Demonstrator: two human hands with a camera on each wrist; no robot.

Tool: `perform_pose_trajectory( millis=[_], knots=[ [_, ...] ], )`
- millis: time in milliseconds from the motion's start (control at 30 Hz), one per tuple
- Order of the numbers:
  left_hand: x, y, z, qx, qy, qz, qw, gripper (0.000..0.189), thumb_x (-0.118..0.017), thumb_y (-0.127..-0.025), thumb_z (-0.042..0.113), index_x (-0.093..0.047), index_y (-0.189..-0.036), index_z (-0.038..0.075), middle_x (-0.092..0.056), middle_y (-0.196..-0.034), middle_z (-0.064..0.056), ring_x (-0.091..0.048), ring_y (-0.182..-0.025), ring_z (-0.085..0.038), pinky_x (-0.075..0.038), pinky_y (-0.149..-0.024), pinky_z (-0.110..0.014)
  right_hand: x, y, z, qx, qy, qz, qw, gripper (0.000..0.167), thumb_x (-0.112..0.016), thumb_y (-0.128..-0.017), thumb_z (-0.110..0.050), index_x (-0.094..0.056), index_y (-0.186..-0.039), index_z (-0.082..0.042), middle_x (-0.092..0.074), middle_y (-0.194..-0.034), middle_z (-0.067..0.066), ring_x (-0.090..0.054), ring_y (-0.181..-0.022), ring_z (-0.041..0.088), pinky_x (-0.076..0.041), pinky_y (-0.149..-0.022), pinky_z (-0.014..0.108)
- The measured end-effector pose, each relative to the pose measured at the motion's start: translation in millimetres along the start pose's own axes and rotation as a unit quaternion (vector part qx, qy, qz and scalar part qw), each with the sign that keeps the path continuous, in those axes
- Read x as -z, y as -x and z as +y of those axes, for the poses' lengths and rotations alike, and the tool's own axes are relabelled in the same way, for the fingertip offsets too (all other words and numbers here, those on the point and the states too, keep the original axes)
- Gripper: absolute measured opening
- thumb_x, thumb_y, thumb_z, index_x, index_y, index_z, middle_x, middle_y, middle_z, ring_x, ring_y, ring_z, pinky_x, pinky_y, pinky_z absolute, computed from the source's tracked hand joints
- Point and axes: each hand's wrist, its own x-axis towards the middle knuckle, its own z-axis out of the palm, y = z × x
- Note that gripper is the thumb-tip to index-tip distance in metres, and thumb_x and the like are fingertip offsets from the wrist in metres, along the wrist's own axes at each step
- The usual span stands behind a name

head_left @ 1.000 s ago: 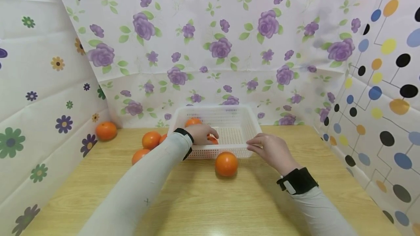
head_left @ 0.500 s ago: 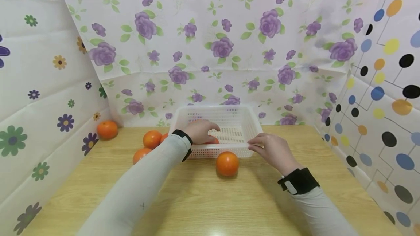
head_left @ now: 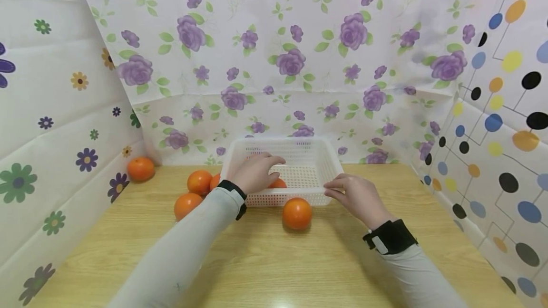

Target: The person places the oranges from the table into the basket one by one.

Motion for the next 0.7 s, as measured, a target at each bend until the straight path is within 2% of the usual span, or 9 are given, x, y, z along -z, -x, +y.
perform_pose_trajectory(
  millis=[300, 567, 700],
  knots=[
    [-1.8, 15.8, 9.4, -0.017, 0.003, 0.051, 0.9985, 0.044, -0.073, -0.108, 0.024, -0.067, -0.152, 0.020, -0.069, -0.143, -0.009, -0.066, -0.128, -0.029, -0.055, -0.110, -0.046, 0, -0.1, -2, -0.005, 0.001, -0.002, 1.0000, 0.018, -0.089, -0.095, -0.020, -0.088, -0.110, -0.010, -0.082, -0.104, 0.004, -0.076, -0.086, 0.023, -0.063, -0.077, 0.048],
    [-7.0, 34.8, 16.3, -0.031, 0.010, 0.076, 0.9966, 0.048, -0.075, -0.108, 0.025, -0.065, -0.154, 0.019, -0.061, -0.153, -0.013, -0.057, -0.141, -0.035, -0.052, -0.114, -0.051, 0, -0.2, -1, -0.001, 0.001, -0.003, 1.0000, 0.018, -0.089, -0.095, -0.019, -0.088, -0.110, -0.010, -0.082, -0.104, 0.005, -0.076, -0.087, 0.024, -0.063, -0.078, 0.048],
    [-9.6, 43.2, 20.3, -0.048, -0.003, 0.095, 0.9943, 0.047, -0.074, -0.109, 0.030, -0.064, -0.154, 0.019, -0.057, -0.159, -0.016, -0.055, -0.145, -0.038, -0.049, -0.117, -0.055, 1, -0.2, -2, -0.003, 0.001, -0.001, 1.0000, 0.017, -0.089, -0.095, -0.019, -0.089, -0.110, -0.011, -0.082, -0.104, 0.004, -0.077, -0.087, 0.024, -0.063, -0.078, 0.049]
  ],
)
